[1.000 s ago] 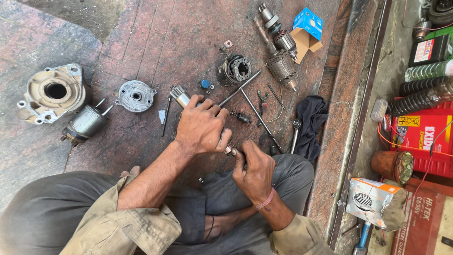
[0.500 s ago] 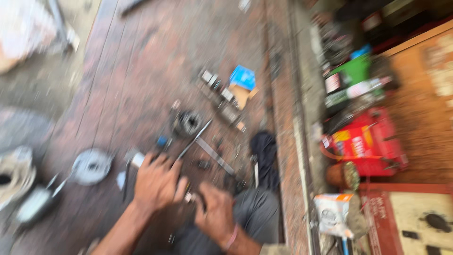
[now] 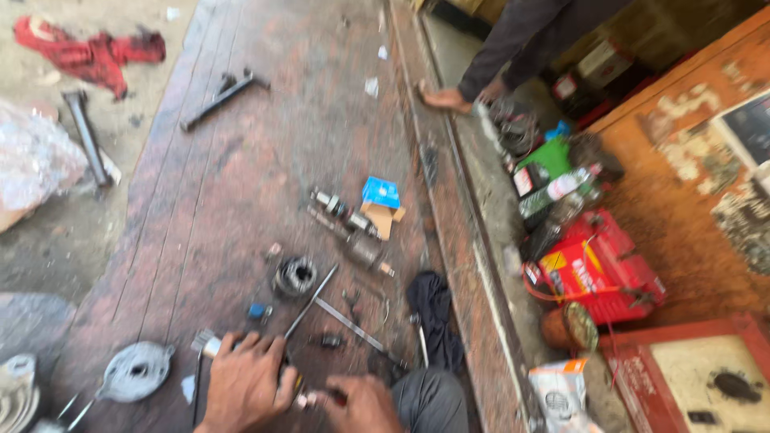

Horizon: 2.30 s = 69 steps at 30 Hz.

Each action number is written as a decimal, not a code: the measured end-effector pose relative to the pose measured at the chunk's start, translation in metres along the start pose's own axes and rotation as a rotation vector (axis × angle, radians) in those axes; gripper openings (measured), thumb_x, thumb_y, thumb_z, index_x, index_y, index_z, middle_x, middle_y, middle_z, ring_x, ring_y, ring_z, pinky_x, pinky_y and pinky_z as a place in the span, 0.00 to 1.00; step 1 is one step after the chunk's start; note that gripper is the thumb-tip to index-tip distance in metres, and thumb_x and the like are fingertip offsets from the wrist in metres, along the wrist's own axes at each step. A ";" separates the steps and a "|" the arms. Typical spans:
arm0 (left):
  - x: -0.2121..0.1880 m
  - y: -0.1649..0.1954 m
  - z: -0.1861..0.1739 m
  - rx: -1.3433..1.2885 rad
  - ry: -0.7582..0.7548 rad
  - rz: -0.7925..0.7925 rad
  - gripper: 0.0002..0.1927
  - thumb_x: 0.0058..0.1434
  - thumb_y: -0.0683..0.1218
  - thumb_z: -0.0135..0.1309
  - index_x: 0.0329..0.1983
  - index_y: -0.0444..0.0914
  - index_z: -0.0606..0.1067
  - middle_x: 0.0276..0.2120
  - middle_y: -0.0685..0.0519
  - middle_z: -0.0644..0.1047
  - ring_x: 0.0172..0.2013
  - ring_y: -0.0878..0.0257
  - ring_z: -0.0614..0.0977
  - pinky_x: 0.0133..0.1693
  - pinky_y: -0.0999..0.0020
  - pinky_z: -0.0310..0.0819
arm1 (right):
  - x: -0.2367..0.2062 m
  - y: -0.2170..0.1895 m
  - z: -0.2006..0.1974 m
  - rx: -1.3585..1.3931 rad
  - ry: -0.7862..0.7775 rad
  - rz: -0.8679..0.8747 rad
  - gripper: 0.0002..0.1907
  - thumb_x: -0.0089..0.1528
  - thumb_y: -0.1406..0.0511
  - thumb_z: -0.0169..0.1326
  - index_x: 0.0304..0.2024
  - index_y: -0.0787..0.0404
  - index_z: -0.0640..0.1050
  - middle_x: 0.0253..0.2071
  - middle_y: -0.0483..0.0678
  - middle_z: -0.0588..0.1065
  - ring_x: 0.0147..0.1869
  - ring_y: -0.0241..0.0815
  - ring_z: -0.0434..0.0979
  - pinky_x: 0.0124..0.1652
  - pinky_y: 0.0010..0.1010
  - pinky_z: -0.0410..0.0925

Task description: The person sits on the workshop floor repairing a starter motor. They hold the starter body and use a screwdriver to work on the solenoid and brush assembly, then fit the armature into the housing and use a wrench on the reassembled unit.

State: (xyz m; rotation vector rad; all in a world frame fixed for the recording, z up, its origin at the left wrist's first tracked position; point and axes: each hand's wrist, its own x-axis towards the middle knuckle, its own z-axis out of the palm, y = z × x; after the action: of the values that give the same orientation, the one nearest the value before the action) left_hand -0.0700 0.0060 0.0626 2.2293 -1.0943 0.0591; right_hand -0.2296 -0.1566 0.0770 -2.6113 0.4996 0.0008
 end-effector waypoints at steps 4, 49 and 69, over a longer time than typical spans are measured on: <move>-0.002 0.006 -0.008 -0.005 -0.030 -0.028 0.16 0.48 0.56 0.53 0.30 0.40 0.76 0.30 0.47 0.81 0.37 0.51 0.81 0.48 0.51 0.66 | -0.010 -0.032 -0.019 -0.031 -0.059 0.086 0.15 0.60 0.54 0.62 0.40 0.58 0.82 0.32 0.55 0.79 0.38 0.62 0.79 0.38 0.52 0.69; -0.016 -0.002 -0.002 -0.052 0.011 0.035 0.20 0.46 0.57 0.56 0.32 0.37 0.77 0.27 0.48 0.78 0.36 0.52 0.79 0.50 0.49 0.67 | -0.024 -0.047 -0.048 -0.226 -0.075 -0.167 0.04 0.58 0.66 0.59 0.33 0.59 0.78 0.28 0.51 0.79 0.31 0.54 0.81 0.30 0.44 0.70; -0.014 0.002 -0.008 -0.108 -0.021 -0.043 0.17 0.48 0.55 0.55 0.32 0.38 0.75 0.29 0.49 0.76 0.37 0.52 0.78 0.54 0.47 0.65 | -0.027 -0.041 -0.037 0.201 -0.094 0.151 0.12 0.60 0.67 0.58 0.45 0.64 0.82 0.31 0.50 0.77 0.30 0.40 0.81 0.30 0.30 0.71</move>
State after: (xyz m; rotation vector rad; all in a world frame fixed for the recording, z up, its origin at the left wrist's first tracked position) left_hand -0.0792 0.0196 0.0660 2.1610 -1.0355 -0.0414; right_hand -0.2438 -0.1304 0.1304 -2.3611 0.6277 0.1163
